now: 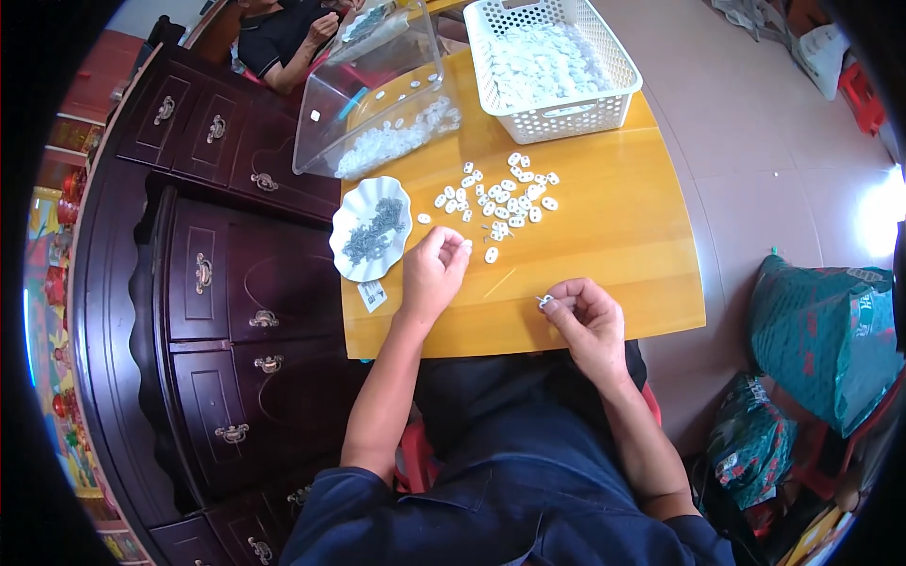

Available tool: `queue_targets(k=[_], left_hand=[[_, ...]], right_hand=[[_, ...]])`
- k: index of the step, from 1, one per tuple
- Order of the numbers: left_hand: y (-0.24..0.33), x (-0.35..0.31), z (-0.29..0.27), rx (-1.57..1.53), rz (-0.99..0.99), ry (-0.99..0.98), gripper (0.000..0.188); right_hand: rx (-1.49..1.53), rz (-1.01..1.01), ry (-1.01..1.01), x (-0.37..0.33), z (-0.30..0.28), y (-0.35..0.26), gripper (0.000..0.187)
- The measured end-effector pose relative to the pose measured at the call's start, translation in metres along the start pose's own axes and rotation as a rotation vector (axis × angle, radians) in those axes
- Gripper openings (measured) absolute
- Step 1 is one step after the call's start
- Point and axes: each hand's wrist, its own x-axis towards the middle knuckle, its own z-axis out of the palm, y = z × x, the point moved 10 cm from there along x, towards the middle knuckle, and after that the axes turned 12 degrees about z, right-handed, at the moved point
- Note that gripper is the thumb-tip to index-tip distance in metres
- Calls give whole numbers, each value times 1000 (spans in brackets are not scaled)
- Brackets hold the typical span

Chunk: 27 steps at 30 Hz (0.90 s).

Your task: Inserting small metal pins into white plastic components at a workbench.

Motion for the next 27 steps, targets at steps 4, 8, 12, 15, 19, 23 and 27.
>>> queue_targets(k=[4, 8, 12, 15, 19, 23, 27], left_hand=[[18, -21, 7, -546, -153, 39, 10], [46, -36, 20, -760, -172, -103, 19], [67, -45, 30, -922, -183, -171, 22], [74, -46, 32, -885, -144, -189, 24], [80, -45, 34, -860, -106, -203, 26], [84, -42, 34, -821, -49, -207, 26], [87, -39, 33, -795, -29, -211, 24]], right_hand=[[9, 36, -12, -1, 2, 1, 8], [97, 76, -33, -1, 6, 2, 10], [78, 82, -49, 0, 8, 2, 11], [86, 104, -77, -1, 10, 2, 12], [63, 76, -68, -1, 8, 3, 12], [50, 86, -81, -2, 9, 5, 12], [48, 92, -91, -2, 10, 6, 12]])
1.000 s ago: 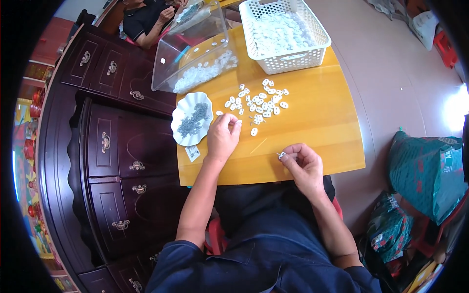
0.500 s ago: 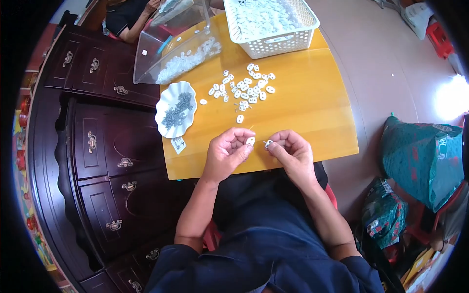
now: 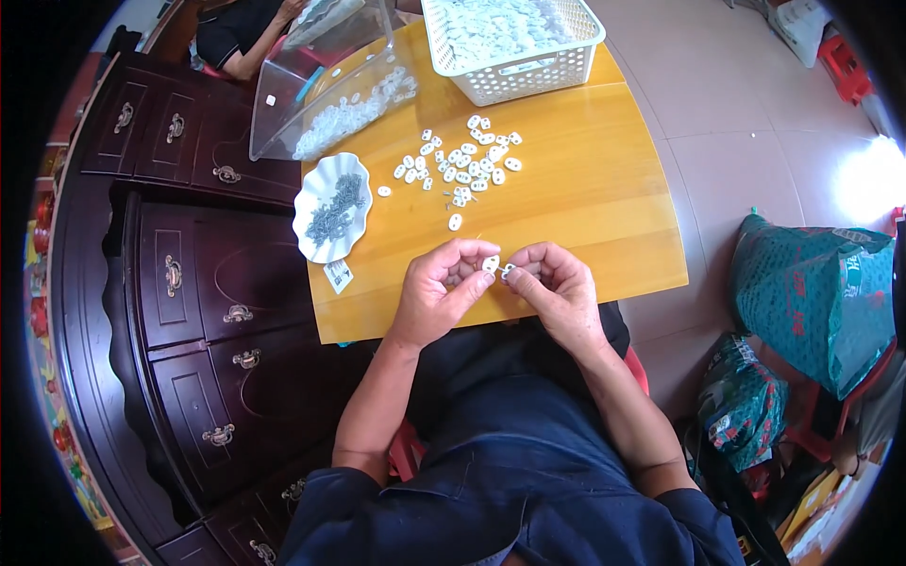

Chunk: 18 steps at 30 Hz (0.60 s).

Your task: Inserting small metal pins into white plastic components at a workbench.

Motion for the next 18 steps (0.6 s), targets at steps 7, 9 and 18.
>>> queue_targets(k=[7, 9, 18], left_hand=[[4, 5, 0, 70, 48, -29, 24], [11, 8, 0, 136, 85, -46, 24], [16, 12, 4, 186, 71, -84, 28]], right_hand=[[-33, -23, 8, 1, -1, -1, 12], [-22, -20, 2, 1, -1, -1, 12], [-18, -2, 22, 1, -3, 1, 12]])
